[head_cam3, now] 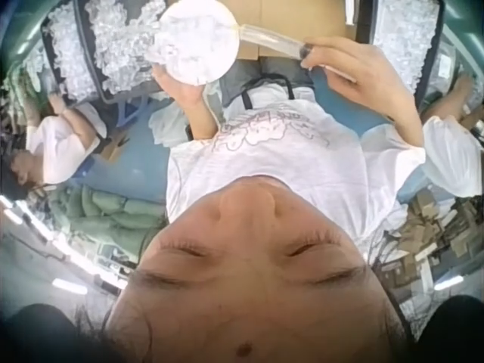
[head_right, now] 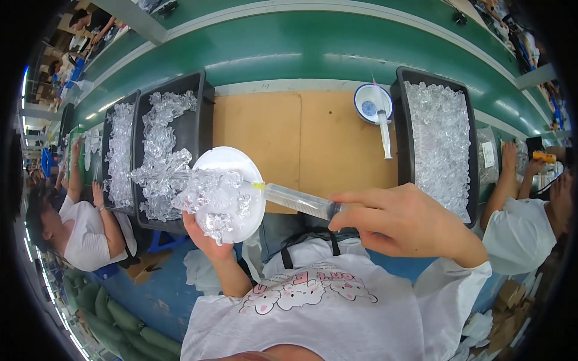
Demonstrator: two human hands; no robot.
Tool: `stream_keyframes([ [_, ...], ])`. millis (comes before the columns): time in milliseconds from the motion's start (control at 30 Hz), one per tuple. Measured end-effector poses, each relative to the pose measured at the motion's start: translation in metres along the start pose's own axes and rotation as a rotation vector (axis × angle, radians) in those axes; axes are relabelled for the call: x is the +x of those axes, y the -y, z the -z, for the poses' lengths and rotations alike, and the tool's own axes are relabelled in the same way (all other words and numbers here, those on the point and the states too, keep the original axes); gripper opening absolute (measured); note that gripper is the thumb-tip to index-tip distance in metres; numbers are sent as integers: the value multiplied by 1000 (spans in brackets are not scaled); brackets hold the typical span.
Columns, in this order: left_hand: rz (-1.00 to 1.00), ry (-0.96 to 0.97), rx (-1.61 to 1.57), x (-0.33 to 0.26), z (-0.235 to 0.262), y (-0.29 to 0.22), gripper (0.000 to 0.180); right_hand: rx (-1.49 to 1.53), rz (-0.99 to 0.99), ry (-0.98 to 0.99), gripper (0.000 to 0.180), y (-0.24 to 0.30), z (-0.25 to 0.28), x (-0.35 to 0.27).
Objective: Assembling crystal-like decorative fixtures by gluing pieces onto a circular base and applying adhesive with a syringe.
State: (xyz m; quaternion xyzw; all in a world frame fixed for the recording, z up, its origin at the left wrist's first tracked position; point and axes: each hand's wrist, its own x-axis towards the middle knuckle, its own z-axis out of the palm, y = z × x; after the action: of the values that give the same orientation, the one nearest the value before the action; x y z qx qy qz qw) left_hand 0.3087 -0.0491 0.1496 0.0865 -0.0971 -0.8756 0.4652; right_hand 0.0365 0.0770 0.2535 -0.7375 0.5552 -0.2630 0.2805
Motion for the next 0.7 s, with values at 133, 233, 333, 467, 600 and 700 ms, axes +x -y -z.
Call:
stream_keyframes([
  [133, -73, 23, 146, -2, -6, 2, 37, -82, 29, 17, 34, 0, 0, -1],
  [233, -88, 9, 146, -3, -6, 3, 38, -74, 20, 33, 34, 0, 1, -2],
  [333, -123, -3, 185, -4, -1, 3, 38, -56, -10, 64, 33, 1, 2, -3],
  [467, -75, 66, 144, -1, -6, 2, 38, -53, -37, 83, 31, 2, 2, -3],
  [600, -74, 86, 157, 0, -4, 2, 38, -51, -40, 71, 31, 1, 1, -3],
  [700, -69, 92, 158, -1, -3, 2, 38, -62, -42, 62, 30, 1, 0, -2],
])
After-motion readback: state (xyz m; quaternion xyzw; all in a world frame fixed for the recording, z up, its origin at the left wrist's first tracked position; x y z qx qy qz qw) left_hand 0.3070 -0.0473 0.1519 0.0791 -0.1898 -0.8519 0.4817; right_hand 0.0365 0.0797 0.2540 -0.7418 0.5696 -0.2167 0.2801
